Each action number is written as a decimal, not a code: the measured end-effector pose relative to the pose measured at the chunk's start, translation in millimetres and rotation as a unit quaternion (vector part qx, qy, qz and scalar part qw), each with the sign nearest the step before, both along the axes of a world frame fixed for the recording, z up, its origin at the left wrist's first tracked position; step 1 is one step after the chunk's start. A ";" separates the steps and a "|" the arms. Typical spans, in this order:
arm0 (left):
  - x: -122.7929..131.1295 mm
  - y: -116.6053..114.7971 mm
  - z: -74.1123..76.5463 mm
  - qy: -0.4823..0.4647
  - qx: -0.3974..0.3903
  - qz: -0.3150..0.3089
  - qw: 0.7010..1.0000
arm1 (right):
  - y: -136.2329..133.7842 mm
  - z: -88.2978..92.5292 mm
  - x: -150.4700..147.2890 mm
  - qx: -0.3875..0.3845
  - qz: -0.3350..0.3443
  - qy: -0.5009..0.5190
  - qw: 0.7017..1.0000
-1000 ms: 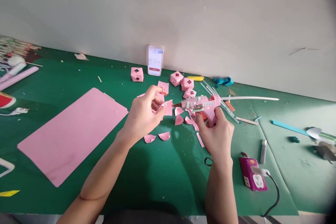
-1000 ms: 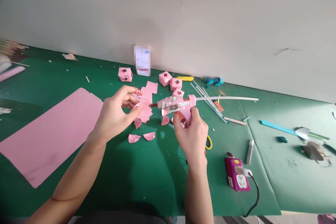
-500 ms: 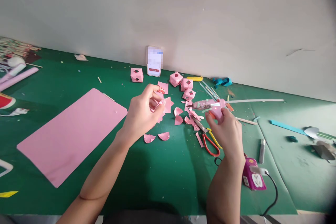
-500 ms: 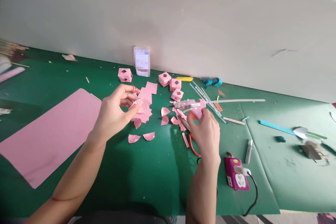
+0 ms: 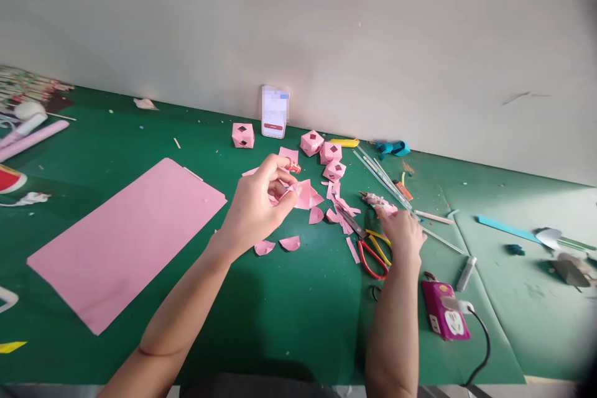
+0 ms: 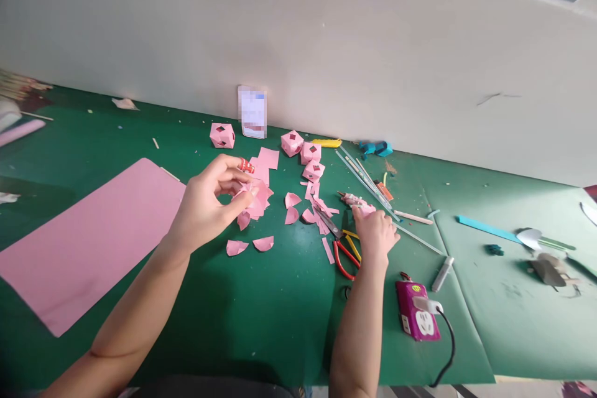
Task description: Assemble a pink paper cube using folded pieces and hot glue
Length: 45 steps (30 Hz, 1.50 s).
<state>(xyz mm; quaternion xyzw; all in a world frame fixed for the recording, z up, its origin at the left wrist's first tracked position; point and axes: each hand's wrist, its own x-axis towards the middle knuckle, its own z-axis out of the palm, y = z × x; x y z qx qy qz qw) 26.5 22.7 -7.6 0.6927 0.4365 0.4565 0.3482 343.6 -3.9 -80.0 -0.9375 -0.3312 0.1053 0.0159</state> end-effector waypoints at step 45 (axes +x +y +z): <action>10.6 -24.0 9.3 0.072 0.005 -0.010 0.997 | -36.2 58.3 -140.5 0.388 0.205 0.540 0.718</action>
